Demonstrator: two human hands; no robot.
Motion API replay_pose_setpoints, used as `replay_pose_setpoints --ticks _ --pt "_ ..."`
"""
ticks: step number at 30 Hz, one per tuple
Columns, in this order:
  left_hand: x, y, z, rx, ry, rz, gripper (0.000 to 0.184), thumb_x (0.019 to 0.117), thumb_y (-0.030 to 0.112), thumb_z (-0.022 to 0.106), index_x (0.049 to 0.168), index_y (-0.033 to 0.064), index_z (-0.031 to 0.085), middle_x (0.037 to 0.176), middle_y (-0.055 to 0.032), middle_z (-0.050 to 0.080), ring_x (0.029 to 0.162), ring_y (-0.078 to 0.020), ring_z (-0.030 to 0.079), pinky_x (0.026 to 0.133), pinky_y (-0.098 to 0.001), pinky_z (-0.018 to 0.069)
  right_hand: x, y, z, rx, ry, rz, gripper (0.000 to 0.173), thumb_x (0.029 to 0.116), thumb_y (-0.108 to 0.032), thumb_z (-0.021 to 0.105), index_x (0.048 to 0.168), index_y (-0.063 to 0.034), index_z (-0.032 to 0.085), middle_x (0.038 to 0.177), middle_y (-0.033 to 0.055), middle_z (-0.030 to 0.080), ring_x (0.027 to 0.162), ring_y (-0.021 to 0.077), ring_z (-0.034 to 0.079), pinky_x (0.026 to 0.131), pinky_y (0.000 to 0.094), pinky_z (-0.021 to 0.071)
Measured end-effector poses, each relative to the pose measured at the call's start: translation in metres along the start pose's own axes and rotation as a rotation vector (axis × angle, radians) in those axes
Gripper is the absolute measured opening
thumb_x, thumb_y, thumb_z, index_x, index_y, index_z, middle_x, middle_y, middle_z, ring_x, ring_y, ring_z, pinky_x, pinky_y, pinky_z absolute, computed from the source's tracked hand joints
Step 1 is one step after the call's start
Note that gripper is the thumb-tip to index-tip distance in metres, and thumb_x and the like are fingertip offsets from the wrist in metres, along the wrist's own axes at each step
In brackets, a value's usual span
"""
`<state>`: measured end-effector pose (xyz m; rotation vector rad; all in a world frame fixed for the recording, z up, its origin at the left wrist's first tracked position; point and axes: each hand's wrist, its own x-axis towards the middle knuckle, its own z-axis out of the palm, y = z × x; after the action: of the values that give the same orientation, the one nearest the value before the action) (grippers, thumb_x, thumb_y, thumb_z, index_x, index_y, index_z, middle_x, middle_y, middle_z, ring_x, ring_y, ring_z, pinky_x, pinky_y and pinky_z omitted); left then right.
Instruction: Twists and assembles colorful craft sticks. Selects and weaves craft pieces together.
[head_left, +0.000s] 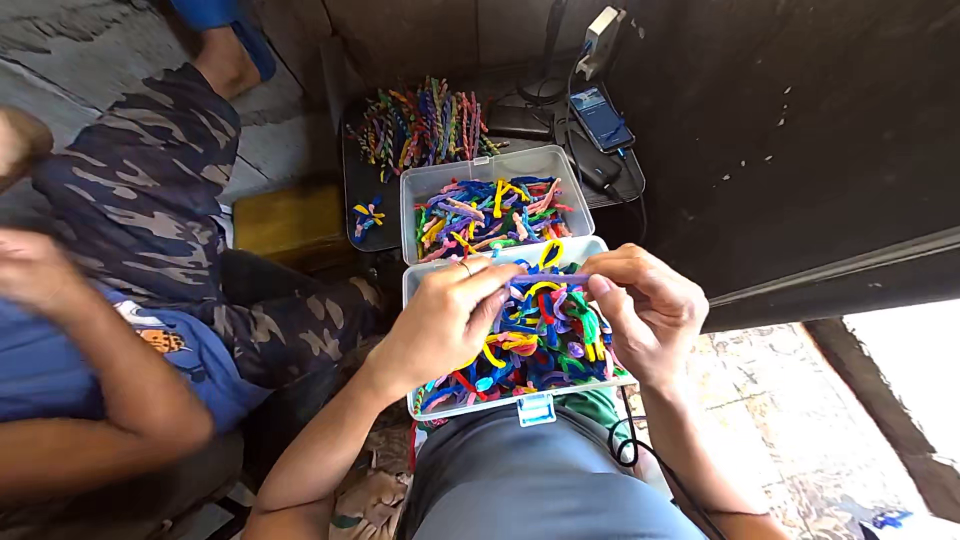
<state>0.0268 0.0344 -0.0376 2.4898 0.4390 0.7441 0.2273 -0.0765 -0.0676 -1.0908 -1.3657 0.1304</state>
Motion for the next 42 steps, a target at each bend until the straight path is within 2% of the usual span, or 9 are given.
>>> replay_pose_setpoints --ticks 9,14,17,20,22,27,30,35,42 --pt "-0.015 0.016 0.038 -0.097 -0.154 0.091 0.027 0.1018 0.007 0.047 0.104 0.0002 0.072 0.092 -0.0133 0.069 0.087 -0.0213 0.068 0.081 -0.0307 0.0553 -0.003 -0.013 0.01 0.383 0.024 0.238 0.015 0.1054 -0.02 0.057 0.106 -0.0178 0.072 0.101 -0.0087 0.074 0.072 -0.0025 0.066 0.061 0.0147 0.0572" --pt "-0.007 0.011 0.024 -0.377 -0.337 0.078 0.027 0.1058 0.011 0.048 0.101 -0.0037 0.07 0.095 -0.0134 0.069 0.088 -0.012 0.065 0.081 -0.022 0.0512 -0.002 -0.014 0.009 0.362 0.046 0.247 0.017 0.1078 -0.022 0.051 0.107 -0.0207 0.068 0.102 -0.0091 0.074 0.084 0.0009 0.069 0.072 0.0182 0.0589" --pt "0.008 -0.005 0.008 -0.315 -0.269 -0.005 0.028 0.104 0.017 0.052 0.106 0.0005 0.074 0.103 -0.0068 0.072 0.092 -0.007 0.067 0.083 -0.0235 0.0554 0.002 -0.016 0.003 0.383 0.053 0.25 0.018 0.1096 -0.025 0.047 0.109 -0.0212 0.065 0.102 -0.0074 0.073 0.088 0.004 0.071 0.078 0.0215 0.061" --pt "0.037 -0.039 -0.006 -0.143 -0.109 -0.164 0.027 0.1047 0.013 0.049 0.11 -0.0011 0.072 0.106 -0.0127 0.07 0.084 -0.016 0.066 0.075 -0.0335 0.0557 0.003 -0.02 0.0 0.434 0.033 0.275 0.017 0.1089 -0.026 0.049 0.108 -0.0209 0.066 0.095 -0.0082 0.072 0.083 0.0019 0.069 0.078 0.0191 0.0593" --pt "0.061 -0.072 -0.008 -0.04 -0.093 -0.322 0.028 0.1069 0.012 0.048 0.114 -0.0027 0.071 0.108 -0.0176 0.069 0.088 -0.0232 0.067 0.082 -0.0403 0.0547 0.002 -0.022 0.002 0.48 0.007 0.266 0.016 0.1087 -0.022 0.05 0.108 -0.0189 0.066 0.093 -0.0072 0.074 0.082 0.0019 0.071 0.077 0.0188 0.0596" --pt "0.101 -0.136 0.02 0.202 -0.436 -0.542 0.034 0.1024 0.012 0.06 0.133 -0.0011 0.064 0.132 -0.0327 0.057 0.119 -0.0488 0.059 0.1 -0.0657 0.0458 0.001 -0.023 0.008 0.404 -0.002 0.24 0.017 0.1093 -0.017 0.047 0.107 -0.0116 0.063 0.097 -0.0071 0.074 0.078 -0.005 0.065 0.065 0.0107 0.0519" --pt "0.104 -0.136 0.039 0.377 -0.594 -0.538 0.025 0.1001 0.01 0.063 0.123 0.0006 0.07 0.131 -0.0293 0.059 0.121 -0.047 0.059 0.097 -0.0642 0.0476 0.001 -0.022 0.006 0.335 0.01 0.218 0.017 0.1091 -0.015 0.046 0.106 -0.0079 0.061 0.097 -0.006 0.073 0.077 -0.0052 0.064 0.065 0.0107 0.0523" --pt "0.095 -0.116 0.026 0.272 -0.336 -0.491 0.014 0.0954 -0.004 0.063 0.106 -0.0059 0.072 0.114 -0.0278 0.066 0.107 -0.0452 0.065 0.092 -0.0626 0.0501 0.002 -0.018 0.006 0.34 0.02 0.265 0.017 0.1095 -0.012 0.044 0.106 -0.0072 0.06 0.096 -0.0059 0.073 0.078 -0.0018 0.068 0.069 0.0149 0.0579" --pt "0.066 -0.094 0.004 0.174 0.128 -0.326 0.009 0.0917 0.003 0.073 0.095 -0.0052 0.073 0.101 -0.0223 0.071 0.088 -0.0332 0.069 0.081 -0.0481 0.0562 0.001 -0.013 0.013 0.305 -0.055 0.32 0.017 0.107 -0.008 0.047 0.105 -0.0013 0.062 0.093 -0.0033 0.071 0.077 -0.0015 0.067 0.071 0.0162 0.0584"
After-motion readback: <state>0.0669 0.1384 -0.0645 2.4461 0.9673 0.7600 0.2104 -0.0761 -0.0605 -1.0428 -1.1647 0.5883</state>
